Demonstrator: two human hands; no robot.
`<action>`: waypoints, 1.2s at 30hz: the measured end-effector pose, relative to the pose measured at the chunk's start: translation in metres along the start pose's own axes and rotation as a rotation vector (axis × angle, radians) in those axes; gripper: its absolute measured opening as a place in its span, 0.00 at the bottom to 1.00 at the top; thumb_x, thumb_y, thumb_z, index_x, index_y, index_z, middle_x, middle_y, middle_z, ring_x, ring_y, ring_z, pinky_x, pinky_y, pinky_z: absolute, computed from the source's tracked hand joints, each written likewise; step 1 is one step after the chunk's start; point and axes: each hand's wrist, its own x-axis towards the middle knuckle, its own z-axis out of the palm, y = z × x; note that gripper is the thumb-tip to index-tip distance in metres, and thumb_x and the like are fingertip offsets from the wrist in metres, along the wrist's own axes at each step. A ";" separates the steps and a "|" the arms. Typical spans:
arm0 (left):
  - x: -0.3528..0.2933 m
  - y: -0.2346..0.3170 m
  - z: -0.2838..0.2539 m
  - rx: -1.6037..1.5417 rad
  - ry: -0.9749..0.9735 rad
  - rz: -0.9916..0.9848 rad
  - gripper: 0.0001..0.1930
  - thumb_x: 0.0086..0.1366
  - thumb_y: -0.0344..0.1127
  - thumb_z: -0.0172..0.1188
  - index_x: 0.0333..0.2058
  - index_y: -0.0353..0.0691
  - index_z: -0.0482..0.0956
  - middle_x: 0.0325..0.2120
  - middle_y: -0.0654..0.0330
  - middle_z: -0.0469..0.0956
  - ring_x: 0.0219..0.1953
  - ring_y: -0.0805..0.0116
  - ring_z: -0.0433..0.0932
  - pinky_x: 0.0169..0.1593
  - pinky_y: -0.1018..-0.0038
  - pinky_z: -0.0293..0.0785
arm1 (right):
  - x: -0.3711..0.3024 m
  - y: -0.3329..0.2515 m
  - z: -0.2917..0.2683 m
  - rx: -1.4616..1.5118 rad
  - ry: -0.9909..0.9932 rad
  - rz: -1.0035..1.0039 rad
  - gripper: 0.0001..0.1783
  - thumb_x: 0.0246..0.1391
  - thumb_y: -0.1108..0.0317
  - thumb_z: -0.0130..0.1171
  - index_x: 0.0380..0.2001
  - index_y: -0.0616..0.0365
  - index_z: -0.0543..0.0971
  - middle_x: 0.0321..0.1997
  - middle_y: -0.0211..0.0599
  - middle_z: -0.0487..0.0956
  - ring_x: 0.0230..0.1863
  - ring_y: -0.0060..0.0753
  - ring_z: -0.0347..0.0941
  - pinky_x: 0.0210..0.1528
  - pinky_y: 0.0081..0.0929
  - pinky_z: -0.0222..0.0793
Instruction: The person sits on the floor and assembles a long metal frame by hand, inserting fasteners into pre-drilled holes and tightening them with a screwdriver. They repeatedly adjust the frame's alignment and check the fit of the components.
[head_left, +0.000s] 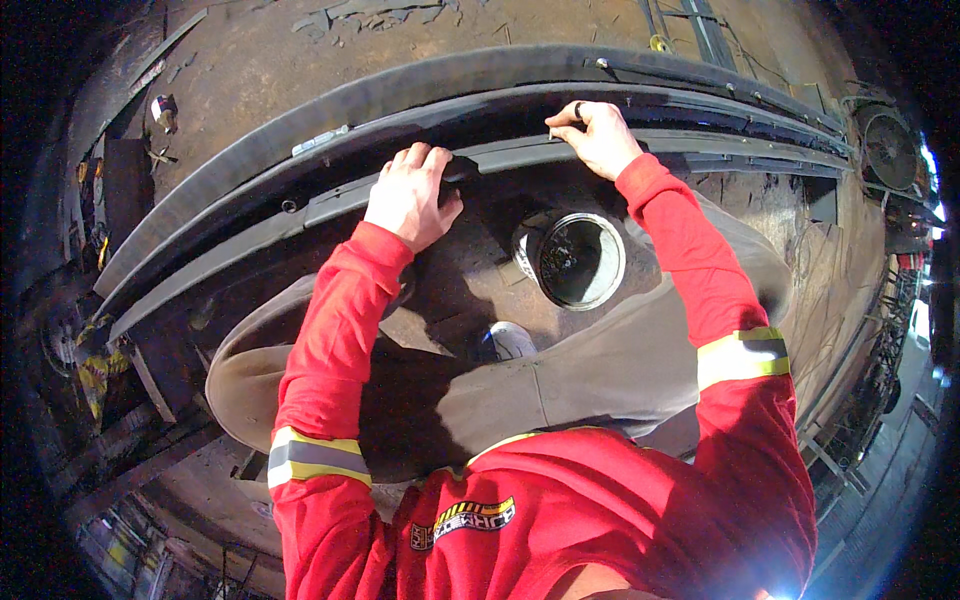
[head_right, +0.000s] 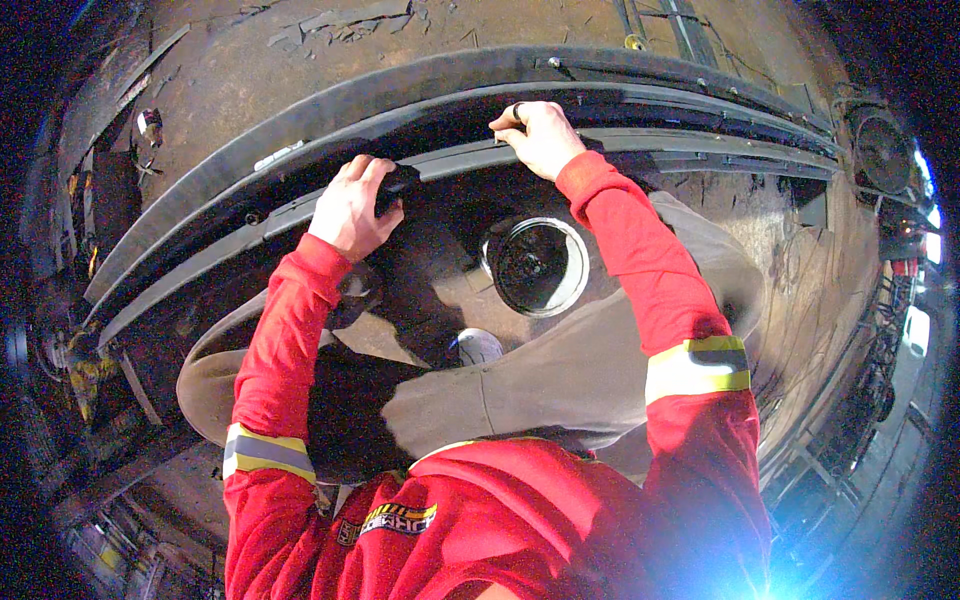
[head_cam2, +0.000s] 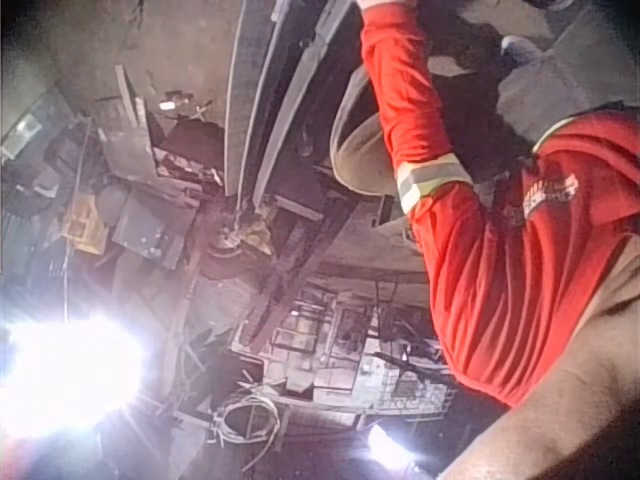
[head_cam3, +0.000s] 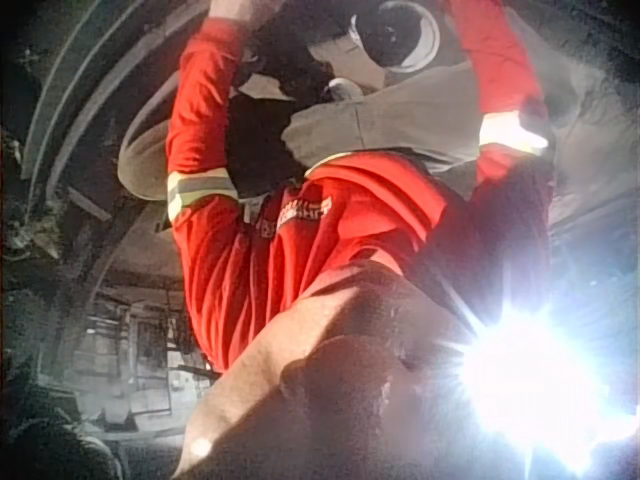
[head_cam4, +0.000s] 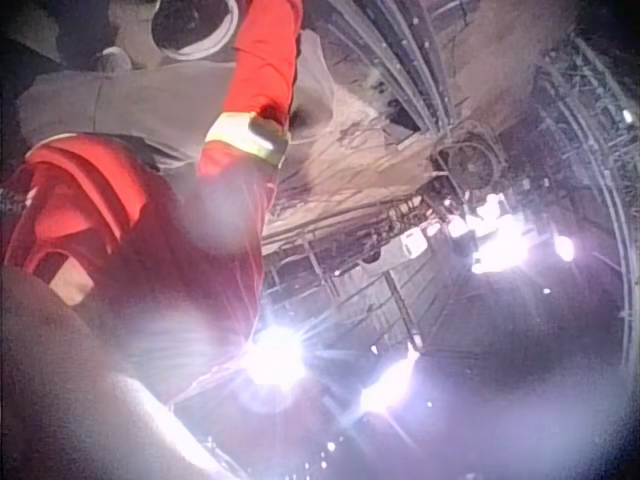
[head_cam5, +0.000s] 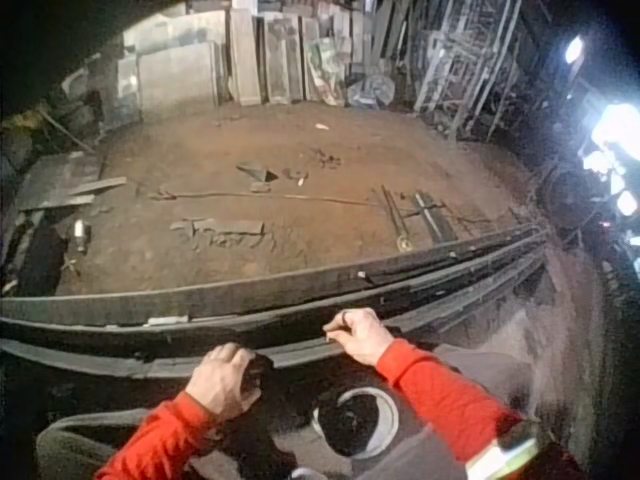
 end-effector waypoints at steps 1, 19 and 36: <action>0.001 0.001 -0.001 -0.004 0.004 0.001 0.22 0.49 0.38 0.63 0.43 0.38 0.72 0.39 0.51 0.71 0.45 0.52 0.71 0.49 0.61 0.68 | 0.001 0.000 0.000 0.006 -0.006 -0.018 0.08 0.47 0.71 0.60 0.32 0.60 0.82 0.32 0.44 0.82 0.35 0.37 0.79 0.41 0.29 0.72; 0.003 0.003 0.012 0.144 0.028 -0.080 0.18 0.50 0.36 0.64 0.42 0.45 0.76 0.36 0.58 0.74 0.42 0.57 0.73 0.45 0.65 0.72 | -0.005 0.010 0.002 0.050 -0.010 -0.096 0.07 0.48 0.73 0.60 0.32 0.61 0.81 0.32 0.45 0.82 0.35 0.35 0.79 0.42 0.28 0.72; 0.005 0.004 0.004 0.137 -0.001 -0.104 0.17 0.48 0.36 0.64 0.40 0.46 0.77 0.35 0.58 0.75 0.42 0.57 0.74 0.42 0.64 0.75 | -0.011 0.012 0.003 -0.030 -0.061 -0.174 0.12 0.43 0.74 0.60 0.35 0.62 0.77 0.36 0.42 0.79 0.42 0.39 0.77 0.45 0.30 0.70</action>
